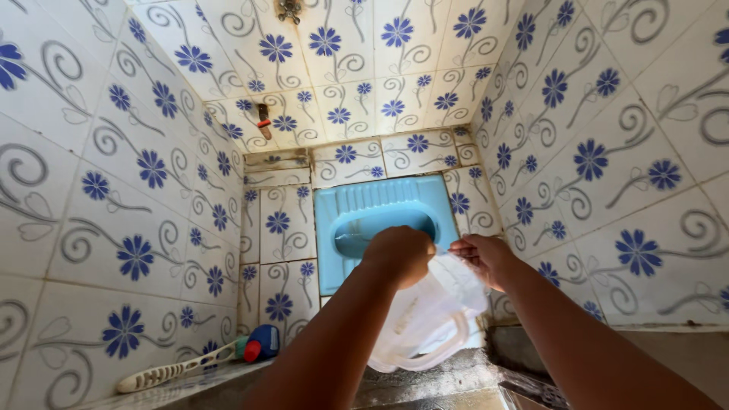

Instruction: The person opens a bathroom door, then repeatedly scoops water from a tap into a plastic container and pours it into a squat toilet. The person refills the container multiple times and continues pouring water into the toilet before closing the door.

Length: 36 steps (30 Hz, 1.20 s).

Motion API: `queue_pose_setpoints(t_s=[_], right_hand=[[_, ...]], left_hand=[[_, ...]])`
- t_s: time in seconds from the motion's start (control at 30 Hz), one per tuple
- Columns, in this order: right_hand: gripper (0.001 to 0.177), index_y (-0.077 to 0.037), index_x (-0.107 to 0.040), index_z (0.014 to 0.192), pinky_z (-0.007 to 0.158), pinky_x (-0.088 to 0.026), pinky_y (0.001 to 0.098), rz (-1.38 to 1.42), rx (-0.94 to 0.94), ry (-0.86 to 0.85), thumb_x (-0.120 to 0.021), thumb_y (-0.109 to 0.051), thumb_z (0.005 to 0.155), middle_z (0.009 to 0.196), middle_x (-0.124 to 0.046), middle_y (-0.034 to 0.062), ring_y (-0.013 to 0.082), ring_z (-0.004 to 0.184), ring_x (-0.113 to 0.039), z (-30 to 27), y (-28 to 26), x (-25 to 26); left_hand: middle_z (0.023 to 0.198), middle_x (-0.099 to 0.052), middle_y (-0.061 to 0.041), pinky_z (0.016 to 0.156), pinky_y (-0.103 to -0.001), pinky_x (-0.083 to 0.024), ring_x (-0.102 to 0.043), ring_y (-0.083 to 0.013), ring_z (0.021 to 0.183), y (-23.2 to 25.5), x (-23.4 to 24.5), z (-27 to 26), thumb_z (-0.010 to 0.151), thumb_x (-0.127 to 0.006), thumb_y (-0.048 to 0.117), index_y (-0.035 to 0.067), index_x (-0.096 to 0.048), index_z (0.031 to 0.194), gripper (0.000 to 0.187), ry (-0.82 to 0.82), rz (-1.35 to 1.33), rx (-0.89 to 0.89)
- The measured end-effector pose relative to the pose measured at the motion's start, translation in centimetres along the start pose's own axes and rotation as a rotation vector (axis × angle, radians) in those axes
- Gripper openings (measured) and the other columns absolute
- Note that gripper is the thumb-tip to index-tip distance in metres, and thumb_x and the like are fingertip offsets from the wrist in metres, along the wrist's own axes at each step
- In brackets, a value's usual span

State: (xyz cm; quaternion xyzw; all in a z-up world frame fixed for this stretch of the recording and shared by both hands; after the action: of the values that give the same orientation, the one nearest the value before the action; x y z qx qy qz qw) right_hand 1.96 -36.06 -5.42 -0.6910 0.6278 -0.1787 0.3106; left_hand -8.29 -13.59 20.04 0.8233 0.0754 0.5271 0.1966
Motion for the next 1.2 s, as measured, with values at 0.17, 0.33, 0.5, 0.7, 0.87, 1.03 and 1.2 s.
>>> queue_pose_setpoints(t_s=[0.17,0.33,0.5,0.7,0.87,1.03,1.2], right_hand=[[0.025,-0.013,-0.063,0.095,0.082,-0.053,0.0321,0.08,0.077,-0.126,-0.065,-0.036,0.105,0.087,-0.064,0.0033,0.019,0.082,-0.061,0.6,0.0,-0.3],[0.034,-0.012,-0.064,0.089,0.075,-0.05,0.034,-0.013,-0.198,0.086,-0.057,-0.043,0.102,0.081,-0.066,0.0029,0.0195,0.075,-0.06,-2.6,-0.7,-3.1],[0.045,-0.013,-0.058,0.078,0.064,-0.039,0.0387,-0.02,-0.074,0.124,-0.059,-0.05,0.103,0.069,-0.053,0.0006,0.019,0.064,-0.046,-1.5,-0.6,-7.2],[0.043,-0.011,-0.053,0.081,0.068,-0.047,0.038,-0.378,0.059,0.001,-0.05,-0.047,0.104,0.076,-0.064,0.007,0.025,0.074,-0.063,-2.9,-2.0,-10.8],[0.059,-0.013,-0.068,0.096,0.097,-0.057,0.0433,-0.536,0.015,-0.206,-0.038,-0.063,0.1,0.102,-0.075,0.0086,0.0245,0.103,-0.072,-9.5,-2.9,-17.5],[0.084,-0.006,-0.071,0.091,0.101,-0.052,0.043,-0.545,0.149,-0.482,-0.02,-0.073,0.094,0.097,-0.08,0.0138,0.0223,0.102,-0.078,-13.7,-3.4,-22.3],[0.06,-0.014,-0.054,0.075,0.09,-0.047,0.0372,-0.486,0.271,-0.392,-0.052,-0.071,0.092,0.068,-0.058,0.0032,0.019,0.07,-0.059,-14.1,-2.1,-22.7]], left_hand=[[0.096,-0.075,-0.014,0.079,-0.047,-0.057,-0.07,-0.0365,0.093,1.1,1.0,0.7,0.081,-0.06,0.005,0.014,-0.076,0.092,0.021,-0.078,0.042,-0.047],[0.095,-0.074,-0.011,0.079,-0.046,-0.055,-0.07,-0.0348,0.092,-0.8,1.6,0.1,0.082,-0.06,0.007,0.017,-0.076,0.091,0.021,0.043,-0.033,-0.019],[0.092,-0.073,-0.013,0.078,-0.048,-0.055,-0.069,-0.0353,0.09,-5.3,1.1,-1.5,0.085,-0.06,0.011,0.014,-0.074,0.086,0.014,0.178,-0.065,0.123],[0.085,-0.073,-0.012,0.078,-0.048,-0.054,-0.07,-0.0337,0.087,-10.9,0.6,-4.5,0.081,-0.06,0.009,0.015,-0.074,0.081,0.015,0.362,-0.122,0.395],[0.079,-0.073,-0.012,0.071,-0.048,-0.054,-0.069,-0.0342,0.078,-13.6,-0.6,-7.4,0.082,-0.06,0.011,0.016,-0.073,0.075,0.016,0.621,-0.165,0.618],[0.073,-0.071,-0.011,0.06,-0.044,-0.054,-0.069,-0.0322,0.066,-15.0,-2.1,-8.8,0.085,-0.057,0.012,0.017,-0.071,0.073,0.019,0.685,-0.227,0.844],[0.073,-0.072,-0.01,0.06,-0.043,-0.053,-0.069,-0.0302,0.067,-15.4,-3.4,-9.2,0.085,-0.057,0.01,0.016,-0.071,0.072,0.021,0.665,-0.31,0.908]])
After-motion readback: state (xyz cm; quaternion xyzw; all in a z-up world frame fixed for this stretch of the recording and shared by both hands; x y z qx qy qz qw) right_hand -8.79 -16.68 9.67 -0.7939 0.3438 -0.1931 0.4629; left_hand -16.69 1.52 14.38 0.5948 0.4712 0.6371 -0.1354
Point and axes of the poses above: each hand's wrist, its own z-axis towards the middle knuckle, its own x-axis out of the back of the hand, y = z × x, the point moved 4 cm from there along z, towards the middle knuckle
